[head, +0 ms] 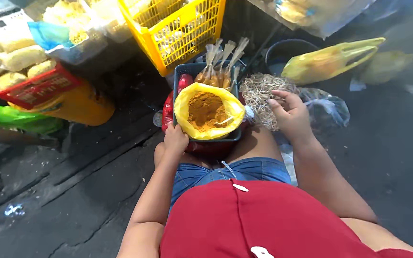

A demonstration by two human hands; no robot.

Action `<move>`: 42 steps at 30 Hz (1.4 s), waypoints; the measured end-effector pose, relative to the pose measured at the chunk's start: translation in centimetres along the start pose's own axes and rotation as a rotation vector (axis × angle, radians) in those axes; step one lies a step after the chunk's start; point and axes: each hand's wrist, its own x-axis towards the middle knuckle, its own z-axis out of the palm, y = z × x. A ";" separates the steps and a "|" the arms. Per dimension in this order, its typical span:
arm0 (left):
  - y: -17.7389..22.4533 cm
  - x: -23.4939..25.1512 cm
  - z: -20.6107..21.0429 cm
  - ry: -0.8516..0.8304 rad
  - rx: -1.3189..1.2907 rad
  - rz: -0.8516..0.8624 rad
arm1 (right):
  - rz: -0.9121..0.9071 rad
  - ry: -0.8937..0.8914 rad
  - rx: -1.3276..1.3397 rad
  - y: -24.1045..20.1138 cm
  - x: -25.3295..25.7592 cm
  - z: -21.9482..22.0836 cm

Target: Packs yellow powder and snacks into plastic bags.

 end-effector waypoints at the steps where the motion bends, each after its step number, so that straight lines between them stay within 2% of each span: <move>1: -0.1 0.0 0.4 0.003 0.030 0.037 | -0.020 -0.016 0.002 -0.2 -0.1 0.3; 8: -0.4 0.6 0.5 0.047 0.120 -0.003 | -0.246 -0.103 -0.008 -1.7 -0.8 2.5; 11: -2.1 0.4 0.1 0.160 -0.023 0.101 | -0.278 -0.087 -0.015 -1.5 -1.1 2.2; 18: -5.3 0.0 -0.2 0.335 -0.550 0.155 | -0.267 -0.081 -0.070 -1.1 -2.1 1.9; 21: -5.7 -0.2 -0.1 0.525 -0.769 0.319 | -0.310 -0.096 -0.074 -1.4 -2.4 2.6; 24: -3.8 -2.1 -1.4 0.662 -0.895 0.598 | -0.337 -0.236 0.012 -3.0 -3.2 3.5; 27: -1.1 -5.0 -2.4 0.465 -0.968 0.834 | -0.195 -0.554 0.222 -4.7 -3.9 5.1; 30: 1.2 -6.7 -1.5 0.224 -1.002 0.911 | 0.039 -0.805 0.528 -5.7 -3.8 6.8; 32: 2.1 -7.2 -0.4 0.094 -1.051 0.924 | 0.195 -0.771 0.745 -6.2 -3.9 7.1; 34: 2.4 -7.5 0.6 0.020 -1.104 0.897 | 0.278 -0.646 0.837 -6.2 -3.9 7.0; 39: 2.4 -8.0 1.6 -0.015 -1.050 0.784 | 0.284 -0.402 0.799 -5.1 -3.7 6.2; 42: 2.7 -7.9 1.7 -0.091 -0.953 0.715 | 0.259 -0.379 0.787 -5.1 -3.9 6.3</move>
